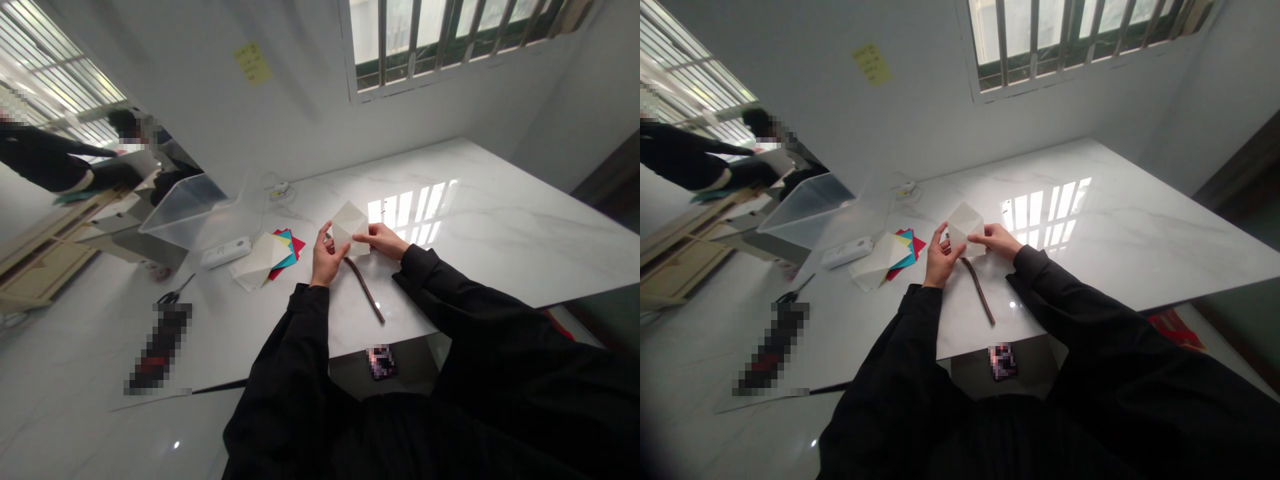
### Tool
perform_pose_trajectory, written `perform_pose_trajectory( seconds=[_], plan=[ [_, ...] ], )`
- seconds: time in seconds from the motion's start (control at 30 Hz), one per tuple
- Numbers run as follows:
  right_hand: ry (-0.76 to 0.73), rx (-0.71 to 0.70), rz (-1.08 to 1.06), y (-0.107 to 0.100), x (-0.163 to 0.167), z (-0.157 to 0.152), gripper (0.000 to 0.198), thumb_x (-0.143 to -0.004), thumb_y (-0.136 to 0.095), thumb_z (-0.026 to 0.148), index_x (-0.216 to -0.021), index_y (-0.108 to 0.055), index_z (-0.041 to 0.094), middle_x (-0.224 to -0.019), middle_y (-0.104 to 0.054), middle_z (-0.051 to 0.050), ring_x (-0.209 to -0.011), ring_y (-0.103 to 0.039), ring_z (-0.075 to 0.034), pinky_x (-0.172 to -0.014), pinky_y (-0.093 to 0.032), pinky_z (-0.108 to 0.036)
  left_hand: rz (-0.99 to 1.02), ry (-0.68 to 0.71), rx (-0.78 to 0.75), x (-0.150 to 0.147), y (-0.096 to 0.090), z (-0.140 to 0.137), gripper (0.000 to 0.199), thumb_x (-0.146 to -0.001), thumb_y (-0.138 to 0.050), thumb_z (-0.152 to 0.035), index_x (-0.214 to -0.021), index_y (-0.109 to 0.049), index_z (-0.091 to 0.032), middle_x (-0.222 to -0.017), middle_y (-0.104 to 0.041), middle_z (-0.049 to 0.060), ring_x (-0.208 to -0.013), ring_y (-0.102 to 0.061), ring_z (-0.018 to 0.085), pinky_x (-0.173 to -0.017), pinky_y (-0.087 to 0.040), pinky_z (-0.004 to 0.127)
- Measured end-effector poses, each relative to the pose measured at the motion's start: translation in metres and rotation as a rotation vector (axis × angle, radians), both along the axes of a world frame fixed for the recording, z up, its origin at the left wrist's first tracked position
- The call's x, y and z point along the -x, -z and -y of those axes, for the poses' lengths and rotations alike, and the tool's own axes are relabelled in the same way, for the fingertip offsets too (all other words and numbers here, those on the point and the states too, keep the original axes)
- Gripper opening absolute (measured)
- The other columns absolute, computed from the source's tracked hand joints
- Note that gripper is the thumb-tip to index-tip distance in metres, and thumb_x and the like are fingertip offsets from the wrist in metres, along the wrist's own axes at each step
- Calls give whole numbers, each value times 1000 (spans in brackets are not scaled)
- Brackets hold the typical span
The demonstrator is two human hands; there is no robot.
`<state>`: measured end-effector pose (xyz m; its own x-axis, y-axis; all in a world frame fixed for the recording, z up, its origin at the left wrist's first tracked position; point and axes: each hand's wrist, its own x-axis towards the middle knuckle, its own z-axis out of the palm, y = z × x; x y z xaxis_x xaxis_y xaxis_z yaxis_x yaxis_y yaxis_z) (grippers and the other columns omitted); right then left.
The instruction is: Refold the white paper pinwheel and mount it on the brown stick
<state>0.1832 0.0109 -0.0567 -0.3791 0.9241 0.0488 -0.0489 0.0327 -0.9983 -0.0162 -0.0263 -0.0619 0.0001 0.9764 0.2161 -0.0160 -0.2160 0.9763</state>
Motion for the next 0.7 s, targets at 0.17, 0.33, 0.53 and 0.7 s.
perform_pose_trajectory(
  seconds=[0.17,0.33,0.53,0.7],
  plan=[
    [-10,3,34,-2,1,1,52,-65,-92,55,-89,-77,10,-74,-71,-5,-61,-52,-12,-56,-42,-27,-26,-25,14,0,-1,0,94,-69,-95,-48,-148,-54,-18,-119,-80,14,-105,-79,29,-89,-64,37],
    [-10,4,29,-1,1,0,50,-66,-91,53,-87,-76,10,-72,-70,-4,-61,-53,-12,-56,-42,-28,-4,-31,34,0,-4,2,70,-72,-92,-50,-128,-67,-15,-113,-81,14,-101,-79,27,-90,-62,37],
    [-22,-2,11,1,-1,-1,43,-70,-91,47,-88,-77,11,-79,-74,-7,-65,-58,-14,-58,-44,-28,36,-18,31,-1,-5,2,54,-72,-93,-51,-107,-76,-14,-108,-82,13,-99,-77,25,-92,-60,36],
    [-36,9,-17,4,-1,-2,40,-71,-90,44,-93,-78,12,-89,-78,-9,-73,-64,-17,-65,-51,-29,98,-51,70,0,-4,0,53,-72,-91,-57,-100,-78,-15,-99,-82,9,-90,-75,21,-85,-59,31]
  ],
)
